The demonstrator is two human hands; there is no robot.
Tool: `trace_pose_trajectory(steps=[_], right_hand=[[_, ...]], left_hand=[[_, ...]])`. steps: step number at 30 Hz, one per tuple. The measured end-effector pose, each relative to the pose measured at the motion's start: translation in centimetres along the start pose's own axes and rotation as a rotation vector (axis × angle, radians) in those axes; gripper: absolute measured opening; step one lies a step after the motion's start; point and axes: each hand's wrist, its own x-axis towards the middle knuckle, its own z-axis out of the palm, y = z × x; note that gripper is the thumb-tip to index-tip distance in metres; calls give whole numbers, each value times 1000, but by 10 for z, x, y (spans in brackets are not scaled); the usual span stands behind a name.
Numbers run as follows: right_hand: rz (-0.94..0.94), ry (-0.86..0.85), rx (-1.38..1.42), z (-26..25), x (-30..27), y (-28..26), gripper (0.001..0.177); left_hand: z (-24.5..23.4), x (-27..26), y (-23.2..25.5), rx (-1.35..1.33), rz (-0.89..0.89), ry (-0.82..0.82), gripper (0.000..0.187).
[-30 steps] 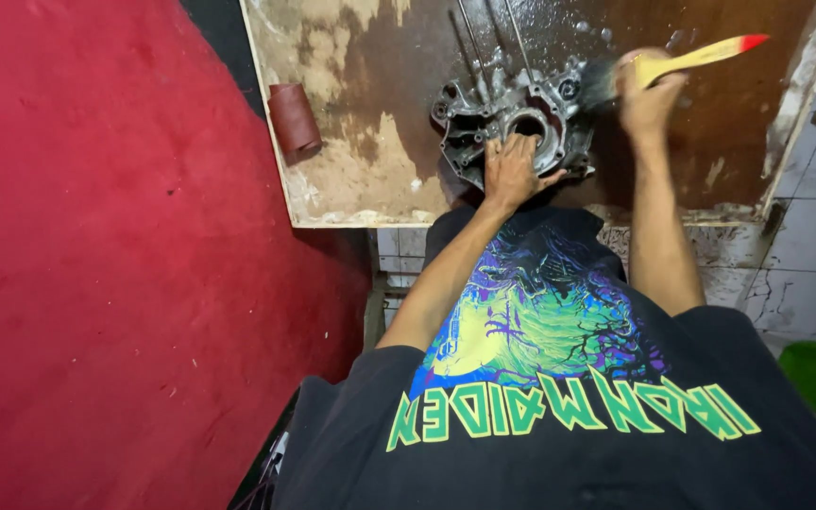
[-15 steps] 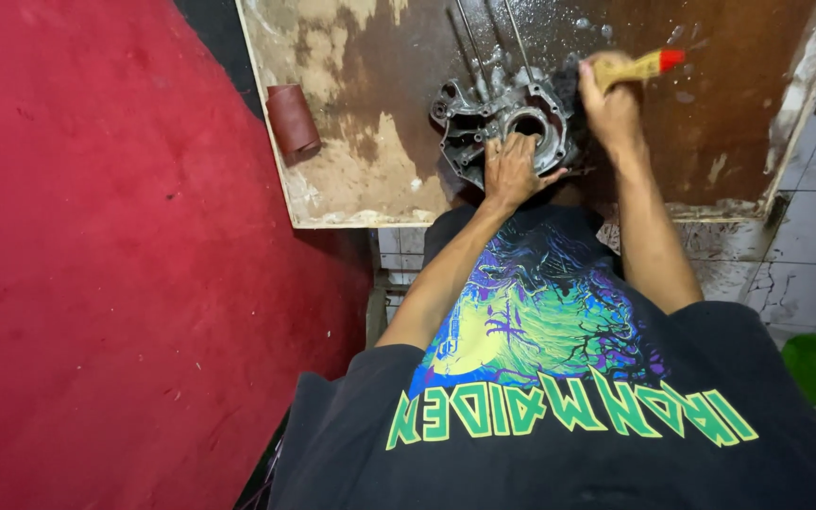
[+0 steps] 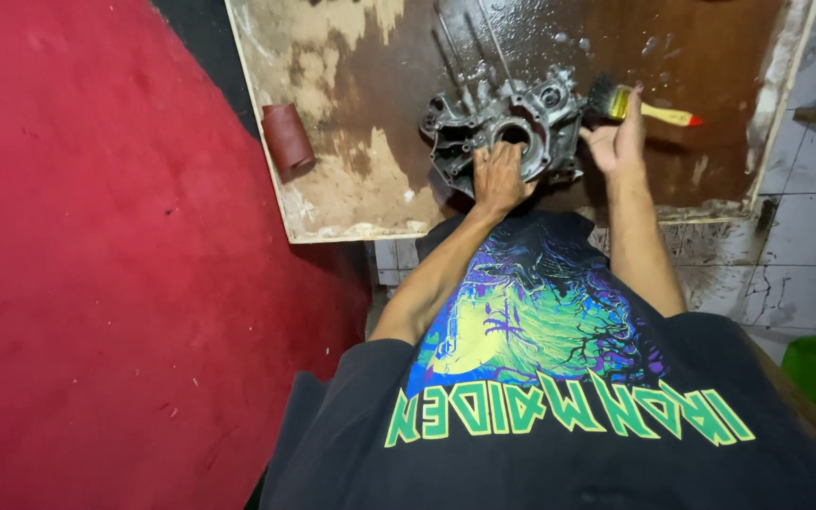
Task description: The person cleans a metal engine part on a workbench using a brush and a liquid from a bowl. They repeatedly dip the brush into the bowl and scrub the part, rotating it to clean different sides.
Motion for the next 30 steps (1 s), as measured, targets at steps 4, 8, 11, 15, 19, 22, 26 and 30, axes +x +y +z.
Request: trace_pose_trajectory(steps=[4,8,11,15,19,22,26,30], right_hand=[[121,-134,199,15,-25,-3,46],[18,-283,169,79,-85,-21,40],[-109,-331,92,99,-107,-25,35],[-261,-362,-30,107,-117,-24,31],[-273,-364,-108,95,-122,-15,30],[-327,-330,-185,81,-121,-8,29],[-348,-266,-183,68,-131,-13,28],[-336,-252,-184,59,-138,-12,28]], left_hand=[[-25,-6,-4,-89,49,88,65],[-37,-8,-13,-252,64,143,62],[-53,-3,-9,-384,119,206,56],[-55,-6,-5,-519,42,67,43],[-35,-17,-2,-875,-169,-114,47],[-14,-26,1,-1037,-360,-112,47],[6,-31,-2,-1208,-247,-96,48],[6,-25,-9,-1294,-180,-141,46]])
